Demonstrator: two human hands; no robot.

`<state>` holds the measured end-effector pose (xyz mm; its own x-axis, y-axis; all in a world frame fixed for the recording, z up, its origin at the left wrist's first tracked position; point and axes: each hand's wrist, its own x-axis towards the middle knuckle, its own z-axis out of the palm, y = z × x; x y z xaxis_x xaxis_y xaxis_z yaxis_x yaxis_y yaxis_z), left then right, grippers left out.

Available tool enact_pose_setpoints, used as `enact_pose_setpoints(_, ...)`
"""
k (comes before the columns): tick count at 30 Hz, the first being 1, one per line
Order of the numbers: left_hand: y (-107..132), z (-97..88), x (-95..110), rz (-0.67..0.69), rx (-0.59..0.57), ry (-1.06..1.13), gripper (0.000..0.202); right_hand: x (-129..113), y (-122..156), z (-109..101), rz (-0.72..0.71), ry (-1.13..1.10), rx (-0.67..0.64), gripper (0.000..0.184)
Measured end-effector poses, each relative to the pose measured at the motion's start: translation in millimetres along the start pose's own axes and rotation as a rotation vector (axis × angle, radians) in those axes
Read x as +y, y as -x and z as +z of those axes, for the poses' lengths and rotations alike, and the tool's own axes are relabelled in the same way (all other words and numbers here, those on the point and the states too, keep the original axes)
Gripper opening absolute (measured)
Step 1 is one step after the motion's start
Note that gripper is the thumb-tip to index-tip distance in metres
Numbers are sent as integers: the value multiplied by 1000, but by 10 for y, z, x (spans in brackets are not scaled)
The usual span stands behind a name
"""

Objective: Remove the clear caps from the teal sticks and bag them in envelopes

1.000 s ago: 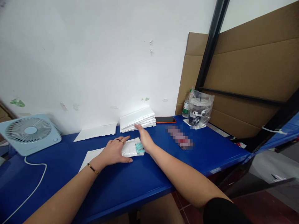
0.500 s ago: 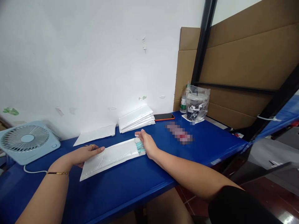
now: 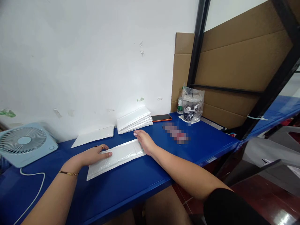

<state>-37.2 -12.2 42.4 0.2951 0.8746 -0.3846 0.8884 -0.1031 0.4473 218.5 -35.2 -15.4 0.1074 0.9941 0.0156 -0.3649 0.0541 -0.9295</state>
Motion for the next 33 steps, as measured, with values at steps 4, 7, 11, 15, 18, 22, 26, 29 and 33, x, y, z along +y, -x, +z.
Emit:
enact_pose_setpoints(4, 30, 7, 36, -38, -46, -10, 74, -55, -7, -80, -49, 86, 112, 23)
enact_pose_setpoints(7, 28, 8, 13, -30, -60, -15, 72, -9, 48, -34, 38, -46, 109, 20)
enact_pose_setpoints(11, 0, 21, -28, -17, -90, -12, 71, 76, 85, 41, 78, -226, 106, 21)
enact_pose_setpoints(15, -16, 51, -35, -48, -93, 74, 72, 99, 73, 22, 39, -187, 138, 24)
enact_pose_setpoints(18, -18, 67, -43, -55, -42, 177, 68, 131, 76, 31, -24, -102, 110, 24)
enact_pose_setpoints(22, -36, 71, -90, -60, -38, 233, 60, 27, 56, -39, -163, 247, 127, 24)
enact_pose_setpoints(26, -61, 71, -135, -75, -77, 265, 52, -252, -18, -354, -358, 993, 190, 15)
enact_pose_setpoints(29, -69, 72, -136, -71, -69, 230, 47, -339, -60, -551, -85, 1243, 8, 27)
enact_pose_setpoints(33, -77, 72, -122, -55, -62, 147, 42, -268, -66, -549, 4, 1221, -206, 15)
